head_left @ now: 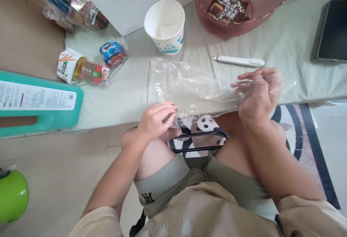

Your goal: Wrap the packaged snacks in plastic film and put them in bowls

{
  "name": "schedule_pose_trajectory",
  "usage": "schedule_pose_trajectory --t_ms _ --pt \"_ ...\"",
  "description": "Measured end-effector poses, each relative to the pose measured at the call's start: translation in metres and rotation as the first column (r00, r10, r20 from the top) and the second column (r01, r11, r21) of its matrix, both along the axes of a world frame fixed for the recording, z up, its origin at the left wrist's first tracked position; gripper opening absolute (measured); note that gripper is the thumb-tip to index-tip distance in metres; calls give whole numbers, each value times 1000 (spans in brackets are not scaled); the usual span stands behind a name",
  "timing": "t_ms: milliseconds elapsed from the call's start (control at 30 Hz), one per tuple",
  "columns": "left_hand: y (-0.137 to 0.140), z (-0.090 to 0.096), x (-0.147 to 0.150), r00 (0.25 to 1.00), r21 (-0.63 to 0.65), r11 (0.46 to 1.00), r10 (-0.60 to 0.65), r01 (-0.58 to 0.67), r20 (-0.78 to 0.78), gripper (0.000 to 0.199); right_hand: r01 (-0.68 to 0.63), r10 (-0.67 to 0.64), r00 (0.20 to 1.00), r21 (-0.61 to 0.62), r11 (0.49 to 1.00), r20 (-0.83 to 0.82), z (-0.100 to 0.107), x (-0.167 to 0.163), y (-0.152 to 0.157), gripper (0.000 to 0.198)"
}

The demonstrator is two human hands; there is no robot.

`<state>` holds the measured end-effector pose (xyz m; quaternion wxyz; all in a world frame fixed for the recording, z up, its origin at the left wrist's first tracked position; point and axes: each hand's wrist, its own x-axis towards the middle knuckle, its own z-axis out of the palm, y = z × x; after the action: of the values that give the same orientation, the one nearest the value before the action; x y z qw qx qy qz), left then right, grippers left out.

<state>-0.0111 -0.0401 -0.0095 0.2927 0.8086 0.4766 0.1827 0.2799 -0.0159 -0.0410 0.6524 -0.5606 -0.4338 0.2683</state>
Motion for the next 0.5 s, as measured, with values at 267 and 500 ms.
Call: schedule_pose_trajectory --t_ms 267,500 --pt "13 2 -4 648 -288 851 522 -439 554 32 57 -59 989 20 998 134 11 10 -38 3" --pt "21 -10 8 544 -409 781 623 -473 561 35 -95 190 917 -272 958 350 38 3 -85 18"
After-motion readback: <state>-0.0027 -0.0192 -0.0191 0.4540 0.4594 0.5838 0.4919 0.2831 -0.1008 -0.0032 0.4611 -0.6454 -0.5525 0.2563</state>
